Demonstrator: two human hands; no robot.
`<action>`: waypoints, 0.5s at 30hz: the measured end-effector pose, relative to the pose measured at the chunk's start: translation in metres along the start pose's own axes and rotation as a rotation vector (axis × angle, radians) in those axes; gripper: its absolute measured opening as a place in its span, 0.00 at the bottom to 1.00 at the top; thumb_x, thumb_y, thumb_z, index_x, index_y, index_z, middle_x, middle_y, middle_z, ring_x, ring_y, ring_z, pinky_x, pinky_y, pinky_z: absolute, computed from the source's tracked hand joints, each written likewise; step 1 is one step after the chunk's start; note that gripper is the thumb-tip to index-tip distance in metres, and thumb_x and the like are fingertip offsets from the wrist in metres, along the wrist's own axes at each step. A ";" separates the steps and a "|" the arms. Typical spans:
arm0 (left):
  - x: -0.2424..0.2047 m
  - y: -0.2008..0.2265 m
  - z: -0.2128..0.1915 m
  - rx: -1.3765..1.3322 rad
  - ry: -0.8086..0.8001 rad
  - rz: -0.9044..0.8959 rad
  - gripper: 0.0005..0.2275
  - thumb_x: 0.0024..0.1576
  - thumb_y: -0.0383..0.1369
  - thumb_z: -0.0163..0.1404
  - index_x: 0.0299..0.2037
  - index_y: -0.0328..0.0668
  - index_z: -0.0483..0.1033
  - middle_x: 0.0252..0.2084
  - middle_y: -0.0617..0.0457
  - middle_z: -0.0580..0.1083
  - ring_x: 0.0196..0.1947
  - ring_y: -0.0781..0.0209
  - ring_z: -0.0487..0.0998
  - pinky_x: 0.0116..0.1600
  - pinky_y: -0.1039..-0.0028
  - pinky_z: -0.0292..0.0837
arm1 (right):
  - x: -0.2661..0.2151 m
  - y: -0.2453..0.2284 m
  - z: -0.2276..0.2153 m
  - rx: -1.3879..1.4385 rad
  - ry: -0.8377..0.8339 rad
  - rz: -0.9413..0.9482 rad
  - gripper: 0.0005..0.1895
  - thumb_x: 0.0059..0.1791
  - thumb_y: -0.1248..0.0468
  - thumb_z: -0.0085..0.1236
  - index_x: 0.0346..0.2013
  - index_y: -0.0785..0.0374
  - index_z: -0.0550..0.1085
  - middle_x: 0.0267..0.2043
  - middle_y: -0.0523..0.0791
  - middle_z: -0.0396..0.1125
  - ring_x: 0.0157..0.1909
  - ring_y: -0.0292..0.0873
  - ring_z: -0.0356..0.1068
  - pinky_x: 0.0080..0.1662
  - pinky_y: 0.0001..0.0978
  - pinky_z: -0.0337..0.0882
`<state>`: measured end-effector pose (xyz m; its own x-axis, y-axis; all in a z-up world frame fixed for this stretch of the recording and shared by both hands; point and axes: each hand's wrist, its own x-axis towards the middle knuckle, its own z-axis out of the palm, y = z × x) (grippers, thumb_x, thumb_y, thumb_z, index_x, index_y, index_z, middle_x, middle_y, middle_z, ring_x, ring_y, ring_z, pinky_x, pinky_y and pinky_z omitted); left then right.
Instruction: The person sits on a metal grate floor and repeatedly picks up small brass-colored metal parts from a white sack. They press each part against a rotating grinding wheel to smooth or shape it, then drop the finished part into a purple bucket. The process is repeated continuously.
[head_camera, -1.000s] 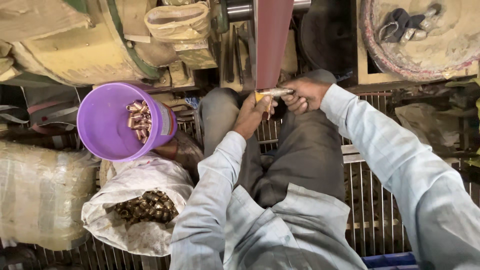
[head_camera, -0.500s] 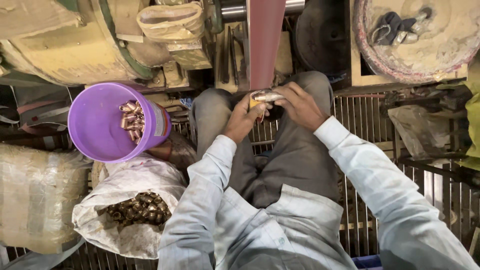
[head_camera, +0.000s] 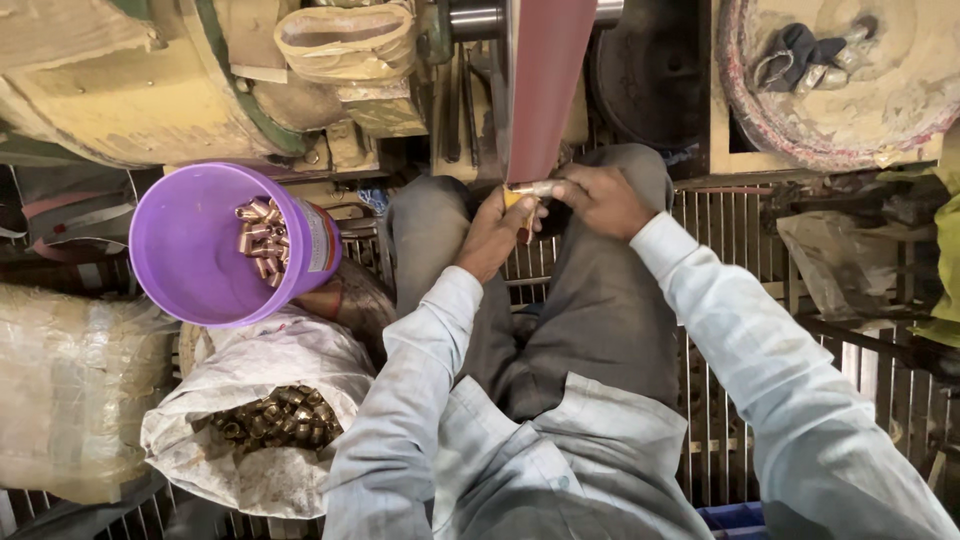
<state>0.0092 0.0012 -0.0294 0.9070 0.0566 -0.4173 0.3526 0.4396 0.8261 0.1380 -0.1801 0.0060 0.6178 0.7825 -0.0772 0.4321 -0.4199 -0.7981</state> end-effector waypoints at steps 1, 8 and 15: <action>0.001 -0.005 0.000 0.004 0.007 -0.003 0.10 0.67 0.32 0.45 0.55 0.37 0.71 0.41 0.52 0.77 0.36 0.67 0.75 0.40 0.75 0.73 | 0.004 0.005 -0.001 0.222 -0.093 0.160 0.13 0.57 0.57 0.54 0.42 0.66 0.76 0.31 0.45 0.68 0.32 0.44 0.69 0.36 0.34 0.68; 0.002 -0.032 -0.003 -0.176 -0.141 0.189 0.15 0.64 0.34 0.51 0.59 0.40 0.68 0.42 0.52 0.78 0.38 0.65 0.78 0.41 0.75 0.75 | 0.001 -0.009 -0.027 0.840 -0.498 0.569 0.26 0.54 0.43 0.51 0.29 0.64 0.70 0.14 0.36 0.51 0.14 0.32 0.47 0.18 0.29 0.48; -0.074 -0.004 -0.006 0.232 -0.107 0.545 0.15 0.66 0.42 0.53 0.56 0.43 0.75 0.51 0.52 0.78 0.55 0.65 0.77 0.62 0.72 0.72 | -0.073 -0.055 0.025 0.965 -0.505 0.524 0.23 0.57 0.51 0.48 0.44 0.75 0.67 0.20 0.41 0.53 0.18 0.36 0.50 0.20 0.30 0.51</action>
